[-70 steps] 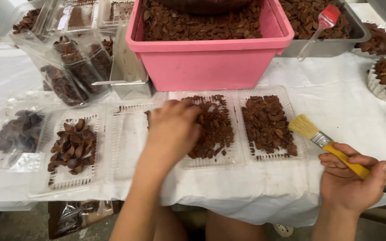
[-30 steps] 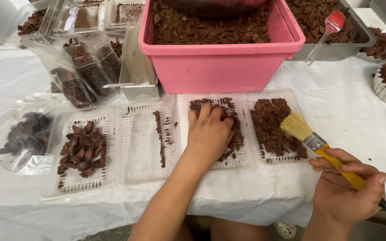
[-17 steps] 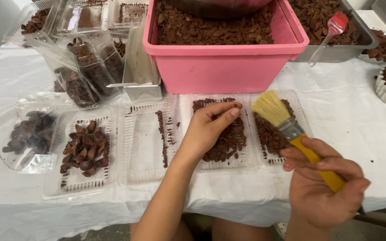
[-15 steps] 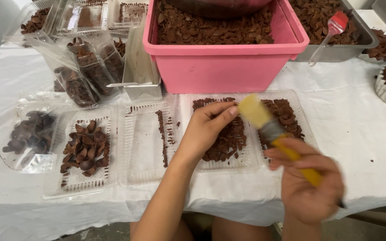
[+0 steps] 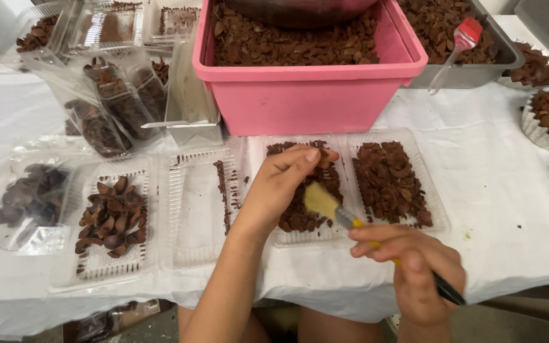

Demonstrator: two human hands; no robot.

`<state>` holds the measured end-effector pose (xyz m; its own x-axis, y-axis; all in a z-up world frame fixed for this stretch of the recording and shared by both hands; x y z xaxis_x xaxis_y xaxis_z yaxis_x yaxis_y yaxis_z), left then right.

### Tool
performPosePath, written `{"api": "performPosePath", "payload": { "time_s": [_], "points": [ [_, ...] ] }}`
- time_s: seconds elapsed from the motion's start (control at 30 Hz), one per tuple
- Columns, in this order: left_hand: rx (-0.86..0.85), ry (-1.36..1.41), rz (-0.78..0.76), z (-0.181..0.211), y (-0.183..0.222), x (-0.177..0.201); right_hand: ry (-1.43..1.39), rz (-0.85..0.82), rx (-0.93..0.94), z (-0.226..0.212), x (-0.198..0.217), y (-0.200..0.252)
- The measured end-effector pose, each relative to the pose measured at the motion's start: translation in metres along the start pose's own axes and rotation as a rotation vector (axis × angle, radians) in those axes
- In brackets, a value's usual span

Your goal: Sorting and cleaning cocoa nibs in plastic trays using a brush and hands to remove debris.

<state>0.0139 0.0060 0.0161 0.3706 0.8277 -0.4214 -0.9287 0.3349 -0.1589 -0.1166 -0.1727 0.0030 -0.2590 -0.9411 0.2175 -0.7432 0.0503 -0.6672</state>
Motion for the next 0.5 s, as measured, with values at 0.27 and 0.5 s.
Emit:
{"api": "performPosePath", "payload": {
  "time_s": [0.27,0.5],
  "points": [
    [0.013,0.015,-0.059,-0.009,-0.002,0.004,0.026,0.224,0.105,-0.01,0.008,-0.007],
    [0.07,0.028,0.04,0.002,0.0,0.002,0.008,0.254,0.183,-0.004,0.018,0.0]
  ]
}}
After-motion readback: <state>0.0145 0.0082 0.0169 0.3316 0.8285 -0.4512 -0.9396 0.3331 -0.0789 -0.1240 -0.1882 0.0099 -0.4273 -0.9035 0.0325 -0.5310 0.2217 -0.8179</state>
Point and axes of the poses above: each hand's wrist, its own y-axis away from the middle knuckle, its own x-axis out of the back of the hand, z = x × y, the point moved 3 cm from there along -y, towards the middle knuckle, and after that the axes turned 14 degrees about y, right-handed, at the moved point
